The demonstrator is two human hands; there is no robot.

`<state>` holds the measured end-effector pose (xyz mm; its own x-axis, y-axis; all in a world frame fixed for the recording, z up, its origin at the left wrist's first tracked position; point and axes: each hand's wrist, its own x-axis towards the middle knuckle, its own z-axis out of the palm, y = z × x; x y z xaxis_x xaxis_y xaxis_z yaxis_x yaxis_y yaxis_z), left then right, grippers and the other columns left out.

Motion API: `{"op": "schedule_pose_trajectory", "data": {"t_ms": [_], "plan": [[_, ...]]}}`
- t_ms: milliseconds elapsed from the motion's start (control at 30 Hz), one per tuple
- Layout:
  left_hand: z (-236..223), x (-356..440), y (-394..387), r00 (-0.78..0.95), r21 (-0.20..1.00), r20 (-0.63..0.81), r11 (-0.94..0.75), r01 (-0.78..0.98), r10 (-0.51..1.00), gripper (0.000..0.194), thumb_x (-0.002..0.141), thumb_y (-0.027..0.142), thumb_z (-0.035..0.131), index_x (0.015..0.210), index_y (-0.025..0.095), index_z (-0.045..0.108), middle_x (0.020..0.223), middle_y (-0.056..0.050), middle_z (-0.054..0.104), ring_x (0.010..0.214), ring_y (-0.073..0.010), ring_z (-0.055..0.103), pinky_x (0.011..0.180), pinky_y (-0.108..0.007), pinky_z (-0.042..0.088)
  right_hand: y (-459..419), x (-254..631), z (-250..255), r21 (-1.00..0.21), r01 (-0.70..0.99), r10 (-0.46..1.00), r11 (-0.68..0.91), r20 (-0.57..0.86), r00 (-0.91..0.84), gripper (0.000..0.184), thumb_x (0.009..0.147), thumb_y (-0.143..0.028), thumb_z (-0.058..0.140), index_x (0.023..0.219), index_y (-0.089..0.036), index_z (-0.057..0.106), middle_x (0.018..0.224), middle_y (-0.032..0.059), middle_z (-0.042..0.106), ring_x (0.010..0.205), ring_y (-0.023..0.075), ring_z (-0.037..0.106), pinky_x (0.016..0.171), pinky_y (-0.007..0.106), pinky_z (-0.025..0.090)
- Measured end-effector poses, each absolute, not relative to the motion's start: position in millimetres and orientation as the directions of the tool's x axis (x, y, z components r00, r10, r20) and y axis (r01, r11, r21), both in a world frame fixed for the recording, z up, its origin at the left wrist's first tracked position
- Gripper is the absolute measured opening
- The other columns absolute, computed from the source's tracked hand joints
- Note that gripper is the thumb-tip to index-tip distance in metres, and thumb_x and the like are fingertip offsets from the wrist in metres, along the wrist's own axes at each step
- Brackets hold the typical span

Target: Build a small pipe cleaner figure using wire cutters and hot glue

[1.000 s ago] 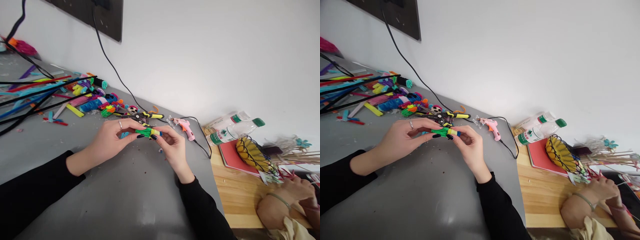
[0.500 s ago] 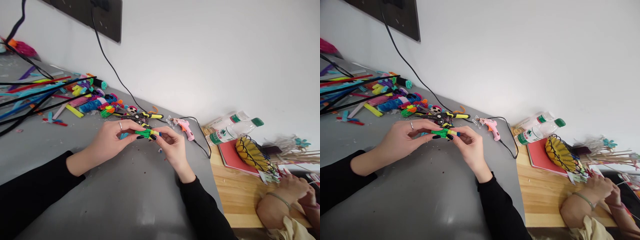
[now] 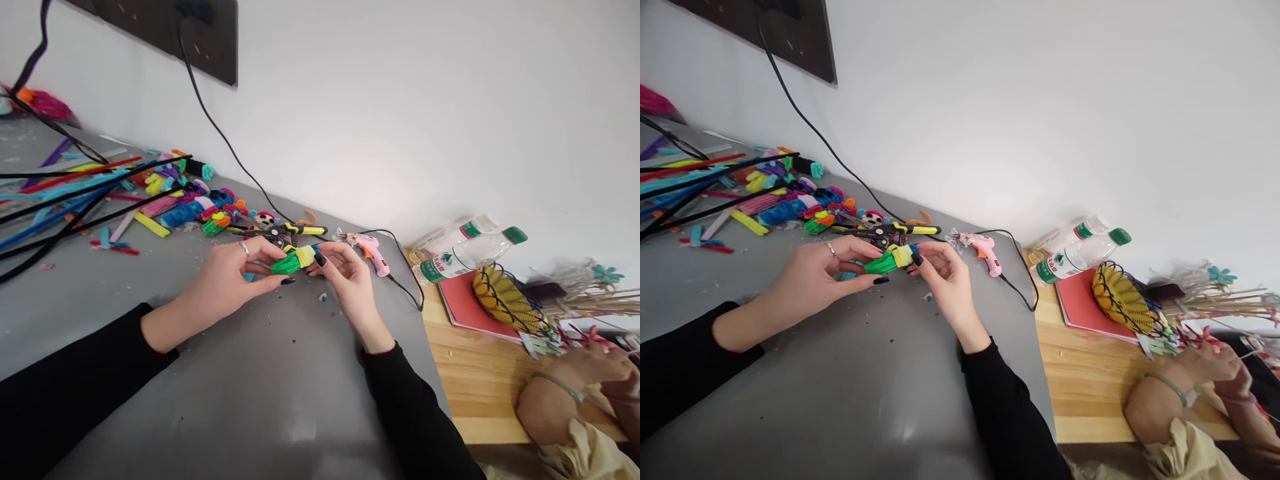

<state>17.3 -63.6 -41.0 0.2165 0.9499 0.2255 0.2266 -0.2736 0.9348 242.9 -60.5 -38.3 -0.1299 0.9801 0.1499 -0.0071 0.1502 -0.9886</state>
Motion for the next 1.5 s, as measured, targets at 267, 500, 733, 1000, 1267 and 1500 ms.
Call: {"op": "schedule_pose_trajectory", "data": {"t_ms": [267,500,733,1000,1267,1500], "plan": [[-37.9,17.2,-64.9,0.426,0.929,0.135,-0.264,0.26,0.895,0.028,0.087,0.047,0.07,0.071,0.025,0.066,0.065,-0.001,0.077,0.058,-0.0194,0.074,0.057,-0.027,0.062,-64.1,241.8,-43.6,-0.985,0.137,0.975,0.106,0.076,-0.209,0.023,0.091,-0.04,0.074,0.106,-0.023,0.07,0.098,0.0017,0.075,0.074,0.0136,0.073,0.071,0.029,0.064],[-36.6,15.2,-61.9,0.224,0.94,0.148,-0.208,0.27,0.963,0.029,0.089,0.048,0.065,0.073,0.025,0.062,0.066,-0.002,0.076,0.052,-0.0183,0.069,0.053,-0.028,0.058,-69.9,239.8,-40.1,-0.846,0.454,0.96,0.279,0.234,-0.152,0.02,0.092,-0.023,0.058,0.106,-0.022,0.073,0.087,0.0025,0.075,0.065,0.0137,0.063,0.061,0.028,0.05],[-32.3,13.4,-60.1,0.064,0.912,0.228,-0.236,0.335,0.972,0.009,0.085,0.031,0.059,0.085,0.025,0.065,0.086,-0.005,0.076,0.076,-0.023,0.073,0.065,-0.032,0.058,-68.8,244.2,-36.5,-0.892,0.37,0.961,0.259,0.276,-0.008,0.023,0.094,-0.025,0.058,0.113,-0.023,0.069,0.085,0.0024,0.073,0.073,0.0167,0.068,0.063,0.029,0.049],[-35.5,14.0,-60.7,0.081,0.948,0.223,-0.235,0.214,0.972,0.024,0.092,0.043,0.062,0.105,0.024,0.066,0.092,-0.007,0.073,0.078,-0.0235,0.073,0.061,-0.032,0.059,-70.8,242.7,-37.2,-0.884,0.346,0.946,0.314,0.323,-0.032,0.021,0.099,-0.026,0.056,0.116,-0.021,0.068,0.086,0.0029,0.073,0.072,0.015,0.067,0.061,0.027,0.049],[-42.7,15.2,-59.4,0.225,0.902,0.228,-0.293,0.316,0.947,0.035,0.091,0.058,0.064,0.098,0.024,0.071,0.094,-0.006,0.078,0.081,-0.0235,0.072,0.062,-0.03,0.057,-76.4,234.5,-33.7,-0.819,0.324,0.879,0.473,0.418,-0.227,0.016,0.101,-0.022,0.06,0.107,-0.022,0.074,0.094,0.004,0.076,0.078,0.0135,0.069,0.063,0.024,0.055],[-42.0,16.7,-59.2,0.285,0.886,0.23,-0.321,0.333,0.931,0.036,0.092,0.058,0.062,0.092,0.023,0.071,0.092,-0.006,0.08,0.081,-0.0233,0.073,0.064,-0.029,0.056,-80.7,230.7,-30.3,-0.739,0.29,0.785,0.609,0.507,-0.357,0.02,0.1,-0.014,0.059,0.108,-0.022,0.075,0.091,0.0032,0.072,0.08,0.0127,0.066,0.061,0.023,0.054]]}}
